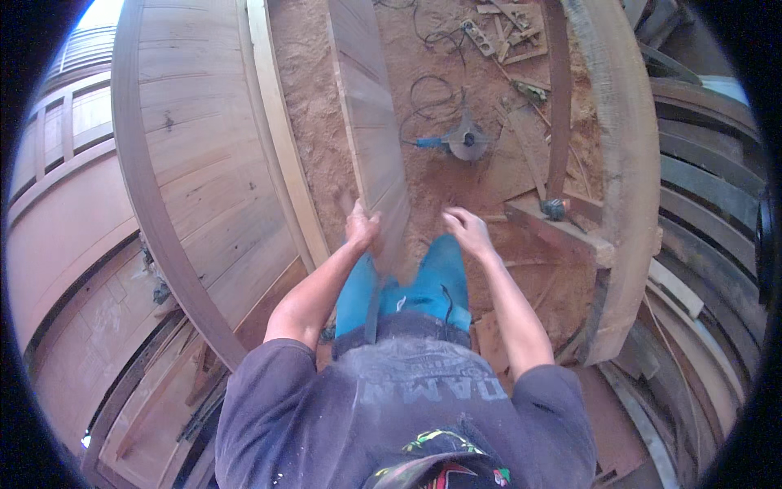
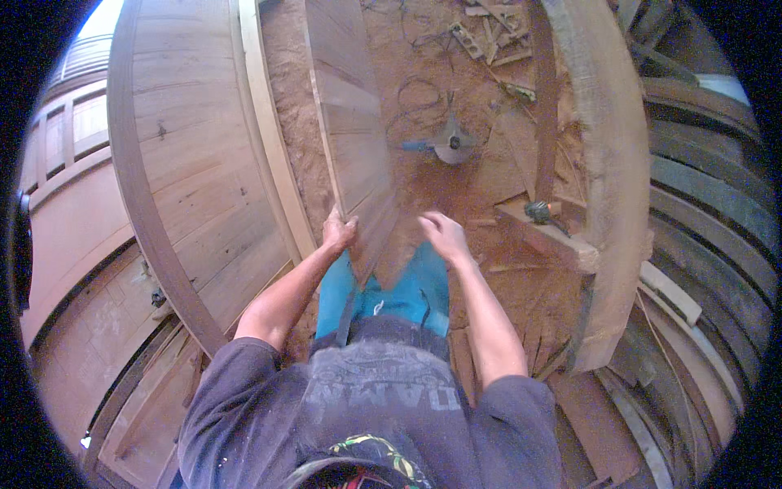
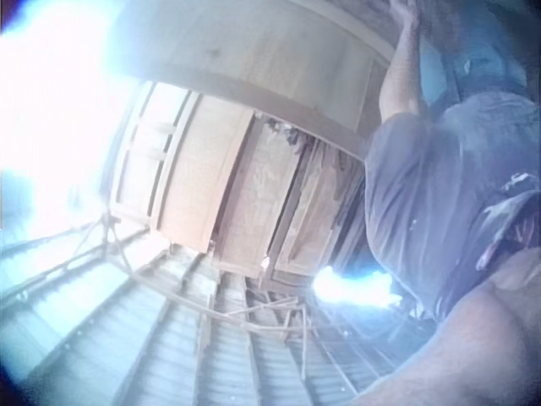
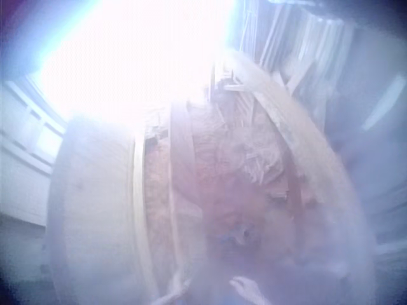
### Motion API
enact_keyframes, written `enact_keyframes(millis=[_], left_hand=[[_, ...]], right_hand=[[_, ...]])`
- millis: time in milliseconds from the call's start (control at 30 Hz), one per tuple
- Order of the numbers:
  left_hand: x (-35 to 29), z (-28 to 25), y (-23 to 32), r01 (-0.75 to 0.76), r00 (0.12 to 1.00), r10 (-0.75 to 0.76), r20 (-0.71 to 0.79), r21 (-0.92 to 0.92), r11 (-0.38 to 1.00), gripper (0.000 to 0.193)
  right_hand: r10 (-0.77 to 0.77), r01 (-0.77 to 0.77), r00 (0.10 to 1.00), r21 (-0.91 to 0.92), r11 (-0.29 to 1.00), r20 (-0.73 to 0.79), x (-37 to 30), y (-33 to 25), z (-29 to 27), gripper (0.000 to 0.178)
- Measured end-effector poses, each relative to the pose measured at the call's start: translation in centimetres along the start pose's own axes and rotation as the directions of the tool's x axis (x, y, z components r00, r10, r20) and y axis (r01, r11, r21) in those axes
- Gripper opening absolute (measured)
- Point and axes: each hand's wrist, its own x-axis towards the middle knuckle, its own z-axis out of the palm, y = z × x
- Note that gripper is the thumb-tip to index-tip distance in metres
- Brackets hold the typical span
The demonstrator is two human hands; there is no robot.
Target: The person uses an angle grinder with a sanding disc to smooth the surface of a large wooden panel. They then pick up a long wooden strip and place it against the panel before stacking the panel with others.
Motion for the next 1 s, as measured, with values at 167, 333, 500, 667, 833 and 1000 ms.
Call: enact_keyframes(millis=[167,333,500,667,833,1000], left_hand=[[0.8,1.1,-1.1,0.064,0.998,-0.064,0.003,-0.027,0.998,0.052],[0.9,2.1,-1.2,0.084,0.996,-0.083,0.008,-0.059,0.995,0.052],[-0.5,1.1,1.2,0.131,0.991,-0.131,0.028,0.011,0.991,0.052],[-1.1,1.3,2.7,0.198,0.98,-0.199,-0.005,0.057,0.978,0.054],[-0.5,2.4,2.5,0.222,0.975,-0.222,0.003,-0.017,0.975,0.056],[-0.6,3.0,2.4,0.246,0.969,-0.247,0.001,-0.079,0.966,0.055]], right_hand=[[0.317,-0.349,0.937,-0.408,0.843,-0.147,-11.6,11.4,-10.6,0.043],[0.396,-0.403,0.914,-0.289,0.868,-0.086,-19.5,15.8,-13.8,0.039],[0.214,-0.244,0.967,-0.262,0.934,-0.136,-18.4,13.6,-14.1,0.034],[0.257,-0.257,0.961,0.022,0.966,-0.102,-14.7,7.9,-16.7,0.032],[0.182,-0.196,0.973,-0.093,0.976,-0.14,-12.1,3.7,-19.8,0.032],[0.123,-0.136,0.989,-0.199,0.97,-0.077,-9.3,0.6,-21.2,0.033]])
